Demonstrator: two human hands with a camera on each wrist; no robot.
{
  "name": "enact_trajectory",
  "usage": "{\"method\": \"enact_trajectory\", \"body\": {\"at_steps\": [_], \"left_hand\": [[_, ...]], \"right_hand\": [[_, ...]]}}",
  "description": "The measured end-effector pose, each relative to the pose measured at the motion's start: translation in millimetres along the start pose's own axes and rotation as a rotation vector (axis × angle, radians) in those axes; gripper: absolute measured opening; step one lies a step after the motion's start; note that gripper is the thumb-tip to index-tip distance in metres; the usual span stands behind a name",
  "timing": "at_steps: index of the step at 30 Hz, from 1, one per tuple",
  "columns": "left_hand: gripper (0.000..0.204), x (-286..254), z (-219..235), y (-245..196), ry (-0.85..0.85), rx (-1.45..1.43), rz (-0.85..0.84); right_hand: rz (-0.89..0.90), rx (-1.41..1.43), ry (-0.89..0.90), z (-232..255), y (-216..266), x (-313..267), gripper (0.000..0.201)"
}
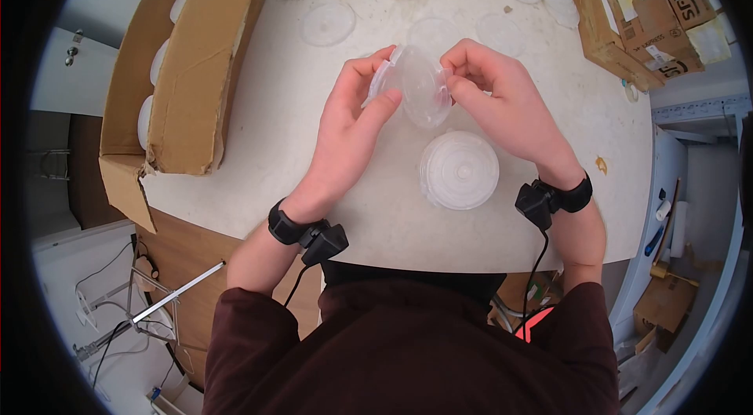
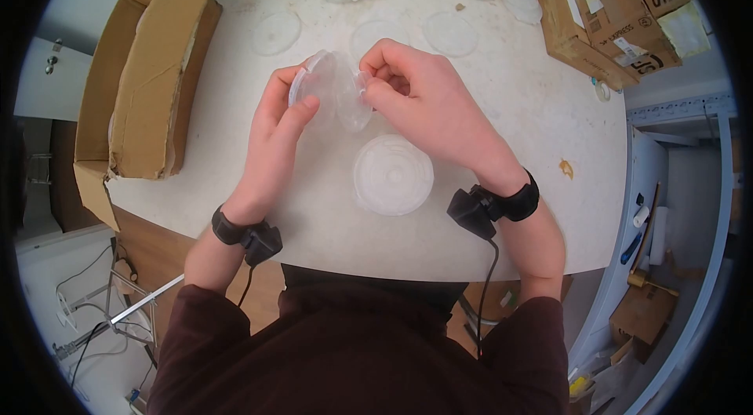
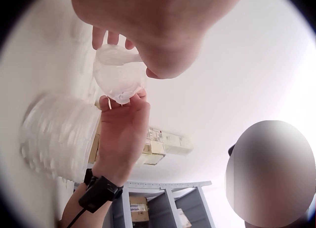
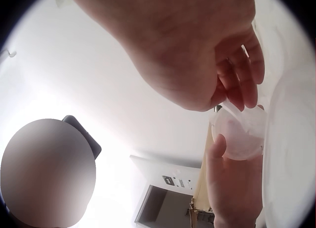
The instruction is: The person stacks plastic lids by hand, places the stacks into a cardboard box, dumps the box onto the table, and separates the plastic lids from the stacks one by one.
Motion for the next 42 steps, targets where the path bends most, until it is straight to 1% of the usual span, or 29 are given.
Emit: {"method": "enact_trajectory", "body": {"at_steps": [2, 3, 5, 7, 9, 11, 13, 14, 16, 17, 19, 21, 23, 25, 26, 27, 29, 30, 31, 33, 37, 39, 40, 42], "left_hand": [[0.035, 4, 6, 5, -0.047, -0.011, 0.123], [0.035, 5, 6, 4, -0.045, -0.011, 0.121], [0.045, 8, 6, 0, -0.083, -0.148, 0.116], [0.045, 10, 8, -1, -0.102, -0.195, 0.129], [0.045, 11, 11, -1, -0.121, -0.241, 0.140], [0.045, 12, 14, 4, -0.121, -0.293, 0.207], [0.046, 14, 15, 7, -0.118, -0.297, 0.210], [0.046, 14, 15, 8, -0.114, -0.300, 0.214], [0.046, 12, 14, 4, -0.115, -0.275, 0.216], [0.046, 12, 14, 2, -0.116, -0.251, 0.216], [0.045, 12, 15, 1, -0.103, -0.230, 0.213], [0.045, 12, 15, 1, -0.098, -0.213, 0.208], [0.044, 11, 15, 0, -0.058, -0.206, 0.169], [0.045, 10, 15, -5, -0.069, -0.200, 0.180], [0.045, 9, 12, -6, -0.073, -0.194, 0.196], [0.045, 8, 9, -3, -0.057, -0.215, 0.212], [0.046, 10, 12, 1, -0.084, -0.218, 0.204], [0.047, 10, 13, 2, -0.078, -0.201, 0.198], [0.047, 9, 11, 4, -0.073, -0.206, 0.216], [0.047, 9, 12, 3, -0.101, -0.171, 0.207], [0.048, 9, 12, 3, -0.101, -0.168, 0.210], [0.047, 8, 12, 2, -0.101, -0.144, 0.191], [0.047, 8, 12, 1, -0.100, -0.141, 0.198], [0.046, 7, 11, -1, -0.099, -0.133, 0.188]], "right_hand": [[-0.002, -0.002, -0.011, 5, -1, 1, 0.016], [-0.017, 0.007, -0.007, 8, -1, 2, 0.013], [-0.032, 0.016, -0.004, 16, -2, 5, 0.011], [-0.013, 0.003, -0.066, 28, -2, 7, 0.015], [-0.001, 0.014, -0.087, 37, 0, 6, 0.015], [0.010, 0.026, -0.107, 45, 3, 4, 0.015], [0.068, -0.099, -0.204, 51, 11, -1, 0.013], [0.070, -0.100, -0.203, 52, 16, -4, 0.013], [0.108, -0.375, -0.286, 54, 30, -14, 0.011], [0.113, -0.378, -0.286, 54, 36, -18, 0.011], [0.238, -0.465, -0.300, 52, 49, -29, 0.009], [0.255, -0.476, -0.314, 49, 52, -42, 0.011], [0.264, -0.480, -0.329, 44, 48, -60, 0.014], [0.352, -0.549, -0.337, 39, 43, -83, 0.024], [0.389, -0.599, -0.306, 35, 41, -94, 0.030], [0.367, -0.621, -0.302, 32, 37, -104, 0.030], [0.504, -0.645, -0.289, 20, 30, -120, 0.030], [0.527, -0.659, -0.305, 16, 25, -126, 0.030], [0.508, -0.662, -0.300, 12, 21, -131, 0.030], [0.561, -0.659, -0.389, 7, 16, -135, 0.031], [0.580, -0.663, -0.419, 0, 8, -132, 0.029], [0.534, -0.646, -0.313, -4, 7, -131, 0.027], [0.527, -0.643, -0.312, -5, 7, -132, 0.027], [0.500, -0.642, -0.255, -9, 6, -133, 0.026]]}}
Point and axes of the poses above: each hand's wrist, its own x-axis towards the middle knuckle, its own z-axis out of the back of the hand, y = z × x, the point moved 3 cm from there along x, towards the middle knuckle, and after that the axes turned 6 degrees about -y, right-handed, at the moved point
